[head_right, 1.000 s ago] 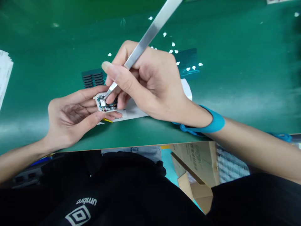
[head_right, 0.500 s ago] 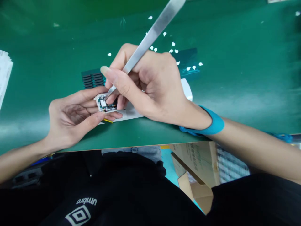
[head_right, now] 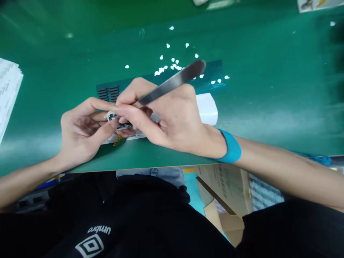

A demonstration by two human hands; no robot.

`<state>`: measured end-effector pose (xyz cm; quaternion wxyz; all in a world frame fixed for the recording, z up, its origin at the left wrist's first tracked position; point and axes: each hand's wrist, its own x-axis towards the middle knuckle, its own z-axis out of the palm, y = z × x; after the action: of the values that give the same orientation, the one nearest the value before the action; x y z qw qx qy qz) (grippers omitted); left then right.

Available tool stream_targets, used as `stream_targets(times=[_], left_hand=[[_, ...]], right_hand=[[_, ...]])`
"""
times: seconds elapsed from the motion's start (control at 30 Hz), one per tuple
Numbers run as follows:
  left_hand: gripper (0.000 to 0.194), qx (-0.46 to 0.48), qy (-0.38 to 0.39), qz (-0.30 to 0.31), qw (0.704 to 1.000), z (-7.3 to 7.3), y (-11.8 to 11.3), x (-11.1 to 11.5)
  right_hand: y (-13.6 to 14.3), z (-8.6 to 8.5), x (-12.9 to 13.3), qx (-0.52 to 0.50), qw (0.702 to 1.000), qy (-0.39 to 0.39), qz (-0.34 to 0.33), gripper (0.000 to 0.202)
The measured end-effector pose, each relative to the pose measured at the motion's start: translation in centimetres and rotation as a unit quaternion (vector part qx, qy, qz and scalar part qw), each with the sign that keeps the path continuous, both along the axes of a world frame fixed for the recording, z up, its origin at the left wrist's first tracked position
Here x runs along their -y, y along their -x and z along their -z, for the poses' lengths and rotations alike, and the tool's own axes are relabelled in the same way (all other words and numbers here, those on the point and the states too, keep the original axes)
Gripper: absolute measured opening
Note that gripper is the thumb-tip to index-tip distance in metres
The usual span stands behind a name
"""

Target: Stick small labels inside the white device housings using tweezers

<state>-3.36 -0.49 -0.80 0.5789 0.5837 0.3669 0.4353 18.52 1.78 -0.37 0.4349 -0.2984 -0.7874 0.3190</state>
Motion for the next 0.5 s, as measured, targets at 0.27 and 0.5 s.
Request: stream_targets(times=[0.27, 0.5], left_hand=[[0.016, 0.011, -0.1, -0.015, 0.995, 0.2, 1.6, -2.8], [0.022, -0.042, -0.202, -0.094, 0.974, 0.6, 3.6, -6.0]], right_hand=[[0.3, -0.2, -1.9, -0.187, 0.961, -0.117, 0.169, 0.032], [-1.5, 0.5, -4.2, 0.112, 0.988, -0.1, 0.039, 0.025]])
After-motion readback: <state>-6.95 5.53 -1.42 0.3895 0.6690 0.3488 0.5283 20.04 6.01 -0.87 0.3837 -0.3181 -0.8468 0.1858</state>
